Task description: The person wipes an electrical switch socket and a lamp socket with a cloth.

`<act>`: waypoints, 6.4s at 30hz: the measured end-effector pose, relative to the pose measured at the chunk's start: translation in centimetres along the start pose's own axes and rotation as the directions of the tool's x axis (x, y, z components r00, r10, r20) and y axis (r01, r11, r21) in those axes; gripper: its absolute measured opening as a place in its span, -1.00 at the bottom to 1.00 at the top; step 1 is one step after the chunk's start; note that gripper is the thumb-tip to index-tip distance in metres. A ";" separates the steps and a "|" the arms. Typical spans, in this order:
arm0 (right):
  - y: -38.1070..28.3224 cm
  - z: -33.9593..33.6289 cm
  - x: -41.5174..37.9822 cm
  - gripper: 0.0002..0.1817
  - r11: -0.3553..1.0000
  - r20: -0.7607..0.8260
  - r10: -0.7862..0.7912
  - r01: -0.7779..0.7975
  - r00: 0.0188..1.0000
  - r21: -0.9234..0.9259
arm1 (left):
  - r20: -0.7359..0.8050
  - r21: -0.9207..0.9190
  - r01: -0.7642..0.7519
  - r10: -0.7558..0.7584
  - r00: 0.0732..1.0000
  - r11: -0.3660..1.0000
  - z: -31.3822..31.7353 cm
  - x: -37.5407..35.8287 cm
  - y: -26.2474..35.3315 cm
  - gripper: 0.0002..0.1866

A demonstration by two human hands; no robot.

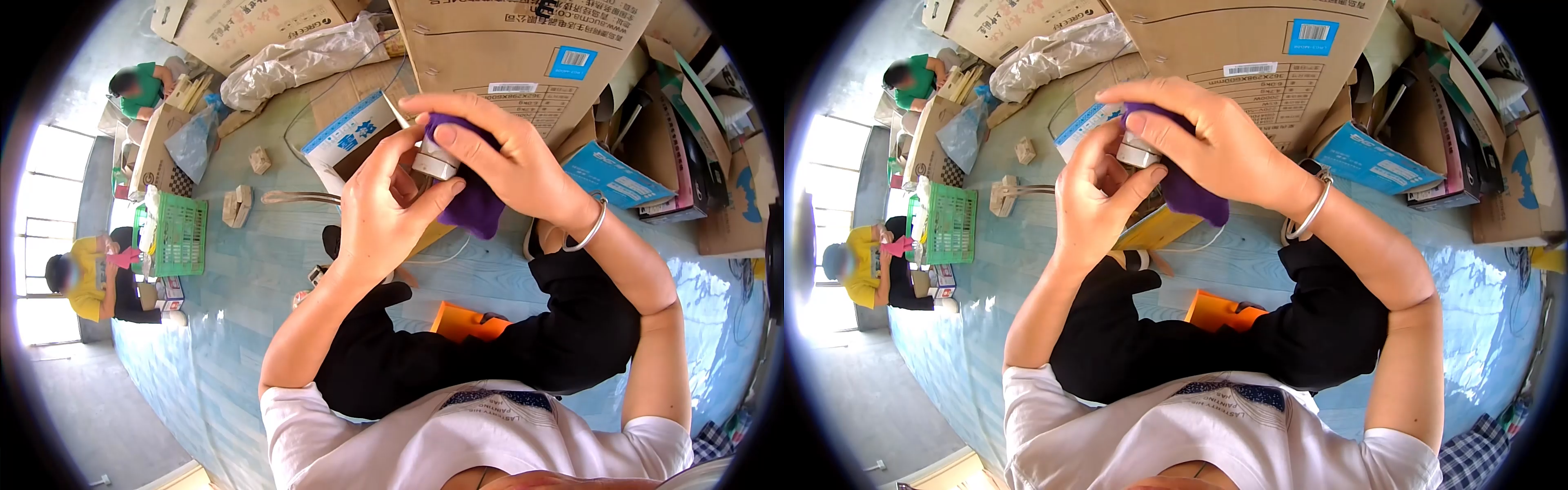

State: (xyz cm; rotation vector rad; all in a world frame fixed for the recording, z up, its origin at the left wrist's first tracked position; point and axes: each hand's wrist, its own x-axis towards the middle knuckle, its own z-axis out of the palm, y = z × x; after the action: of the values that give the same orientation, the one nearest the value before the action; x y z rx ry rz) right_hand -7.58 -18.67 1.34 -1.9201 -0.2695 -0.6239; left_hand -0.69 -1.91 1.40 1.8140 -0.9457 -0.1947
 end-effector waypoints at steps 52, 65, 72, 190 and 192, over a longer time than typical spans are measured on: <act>-1.5 0.4 -1.0 -0.59 0.963 -0.005 0.259 -0.258 0.966 0.083 | 0.278 -0.886 0.349 -0.253 0.927 0.307 -0.8 0.7 -1.6 -0.75; -1.1 0.4 -1.2 -0.56 0.990 0.066 0.142 -0.143 0.988 0.012 | 0.275 -0.868 0.412 -0.423 0.863 0.277 -0.4 1.3 -2.2 -0.42; -2.0 1.3 -0.9 -0.76 0.985 -0.148 -0.036 0.010 0.988 -0.175 | 0.432 -0.768 0.583 -0.457 0.778 0.267 0.3 1.0 -1.7 -0.45; -3.4 3.1 -1.2 -0.75 0.884 0.081 -0.300 0.309 0.951 -0.352 | 0.362 -0.793 0.521 -0.444 0.820 0.316 -2.1 -0.3 -0.3 -0.61; -2.7 2.3 -0.9 -0.76 0.885 0.064 -0.226 0.233 0.972 -0.403 | 0.317 -0.796 0.478 -0.418 0.851 0.372 -2.0 0.0 0.9 -0.61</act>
State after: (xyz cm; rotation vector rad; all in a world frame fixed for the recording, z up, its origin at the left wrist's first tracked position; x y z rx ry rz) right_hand -8.85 -15.34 2.31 -2.3160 -0.4062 -0.8782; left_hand -0.09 -0.65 3.04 1.0340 -0.2121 -0.9210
